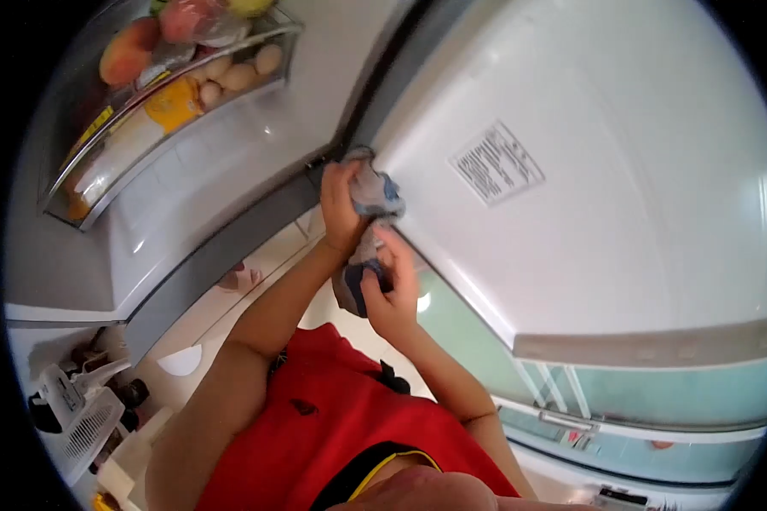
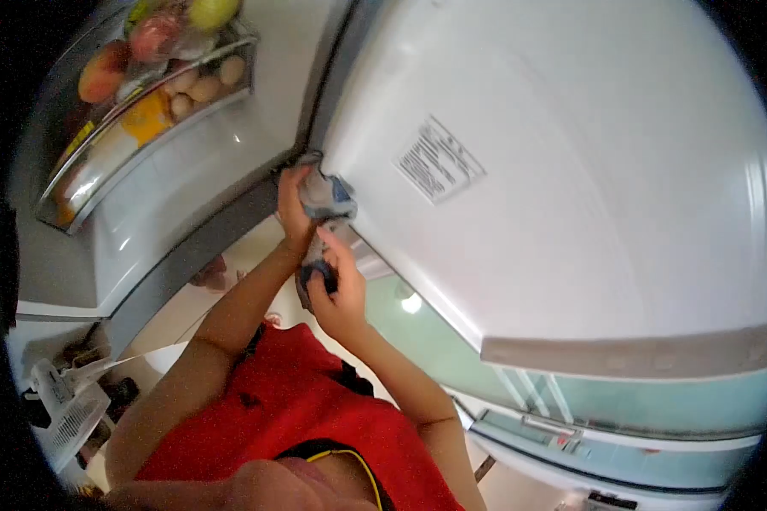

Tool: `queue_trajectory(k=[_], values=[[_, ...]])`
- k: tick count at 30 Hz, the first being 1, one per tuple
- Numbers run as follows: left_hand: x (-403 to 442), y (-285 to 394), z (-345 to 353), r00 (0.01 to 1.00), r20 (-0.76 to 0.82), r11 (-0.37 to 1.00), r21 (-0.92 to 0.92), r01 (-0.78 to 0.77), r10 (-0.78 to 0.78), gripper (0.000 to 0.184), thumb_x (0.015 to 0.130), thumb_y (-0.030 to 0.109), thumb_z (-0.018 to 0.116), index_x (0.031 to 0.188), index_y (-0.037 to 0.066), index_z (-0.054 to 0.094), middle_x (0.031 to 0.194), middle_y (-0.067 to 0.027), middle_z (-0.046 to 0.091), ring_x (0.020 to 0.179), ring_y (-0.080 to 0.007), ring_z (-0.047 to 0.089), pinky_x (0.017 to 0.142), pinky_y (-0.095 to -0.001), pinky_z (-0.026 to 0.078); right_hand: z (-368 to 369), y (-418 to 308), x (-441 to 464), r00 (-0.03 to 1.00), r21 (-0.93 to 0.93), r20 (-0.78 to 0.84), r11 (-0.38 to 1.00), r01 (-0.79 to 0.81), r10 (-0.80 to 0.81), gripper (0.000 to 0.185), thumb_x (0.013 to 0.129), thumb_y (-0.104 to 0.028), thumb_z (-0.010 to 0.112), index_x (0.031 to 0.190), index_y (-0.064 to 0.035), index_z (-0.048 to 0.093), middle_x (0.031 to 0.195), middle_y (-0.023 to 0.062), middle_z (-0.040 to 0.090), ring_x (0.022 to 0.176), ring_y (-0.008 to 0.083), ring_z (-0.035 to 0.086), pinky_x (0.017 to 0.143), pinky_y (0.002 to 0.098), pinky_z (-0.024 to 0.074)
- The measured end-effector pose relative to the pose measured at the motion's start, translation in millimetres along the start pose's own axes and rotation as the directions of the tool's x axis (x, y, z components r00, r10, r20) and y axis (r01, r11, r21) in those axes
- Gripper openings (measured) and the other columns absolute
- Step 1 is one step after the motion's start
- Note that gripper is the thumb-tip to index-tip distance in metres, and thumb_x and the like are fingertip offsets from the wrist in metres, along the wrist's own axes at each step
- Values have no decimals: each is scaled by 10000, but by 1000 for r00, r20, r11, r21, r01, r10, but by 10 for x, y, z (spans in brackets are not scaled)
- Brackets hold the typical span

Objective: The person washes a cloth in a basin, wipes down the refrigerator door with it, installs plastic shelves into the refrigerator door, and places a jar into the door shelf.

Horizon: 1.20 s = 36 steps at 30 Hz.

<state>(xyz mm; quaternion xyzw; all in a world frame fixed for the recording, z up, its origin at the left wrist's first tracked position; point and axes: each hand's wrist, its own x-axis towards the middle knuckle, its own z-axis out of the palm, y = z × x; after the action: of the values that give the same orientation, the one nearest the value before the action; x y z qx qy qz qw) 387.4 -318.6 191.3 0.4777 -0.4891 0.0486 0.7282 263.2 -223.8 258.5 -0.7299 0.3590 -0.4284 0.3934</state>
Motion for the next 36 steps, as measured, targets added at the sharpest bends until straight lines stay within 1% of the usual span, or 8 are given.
queue_trajectory(k=[9,10,13,19,25,28,33,36], values=[[-543,-239,609,876,-330,935,-93,342,-353,648,724,50,581,1331,-43,374,1313,-216,401,1229,-363,397,1081,-427,284,-461,6,-313,999,112,-32,993,-32,36,545,844,119,468,1364,-42,432,883,32,520,753,89,483,690,210,403],[-571,-249,629,897,-313,927,107,360,-312,704,857,221,680,1377,-44,287,1241,-162,441,1161,-262,467,991,-393,405,-540,22,-353,998,107,-52,994,-13,19,541,851,112,467,1368,-43,427,888,38,535,752,90,491,687,210,407],[-610,-175,828,784,-422,890,-249,382,-455,528,753,22,577,1260,-48,450,1076,-194,574,1011,-346,558,941,-421,433,-791,96,-489,996,120,-83,992,-36,46,536,868,96,461,1382,-43,405,902,48,563,767,98,517,689,216,421],[-1208,340,1196,775,-384,863,-171,475,-502,395,820,112,527,1194,-6,473,1025,-151,569,951,-297,555,883,-391,441,-1312,156,-909,990,98,-84,989,-107,116,580,864,91,467,1419,-39,360,912,48,564,793,114,536,711,224,436],[-2528,1596,1790,764,-45,761,-145,632,-644,292,887,202,477,1127,36,496,975,-108,564,890,-248,553,824,-361,449,-1970,1,-1736,984,49,-140,994,-103,109,644,813,117,506,1424,-20,354,961,41,541,845,116,536,798,220,426],[-3032,2154,1910,620,321,609,-150,779,-715,263,921,247,452,1093,57,507,949,-87,561,860,-224,551,795,-346,453,-2202,-116,-2172,962,-4,-249,993,-116,112,615,820,84,535,1405,-7,368,948,35,545,835,111,535,778,236,432],[-2897,2315,1499,90,964,-102,-119,988,-250,265,976,322,410,1038,92,526,907,-51,557,810,-183,549,746,-321,460,-2301,-350,-2369,966,118,-206,984,-133,155,632,829,84,561,1416,-14,348,937,58,603,863,132,581,785,264,459],[-2075,2211,959,102,989,-381,-135,915,-107,297,1010,367,385,1004,113,538,882,-30,555,780,-159,547,717,-306,464,-2277,-510,-2147,988,173,-13,973,-152,157,651,840,109,567,1433,-31,336,944,63,616,909,140,592,833,259,446]])
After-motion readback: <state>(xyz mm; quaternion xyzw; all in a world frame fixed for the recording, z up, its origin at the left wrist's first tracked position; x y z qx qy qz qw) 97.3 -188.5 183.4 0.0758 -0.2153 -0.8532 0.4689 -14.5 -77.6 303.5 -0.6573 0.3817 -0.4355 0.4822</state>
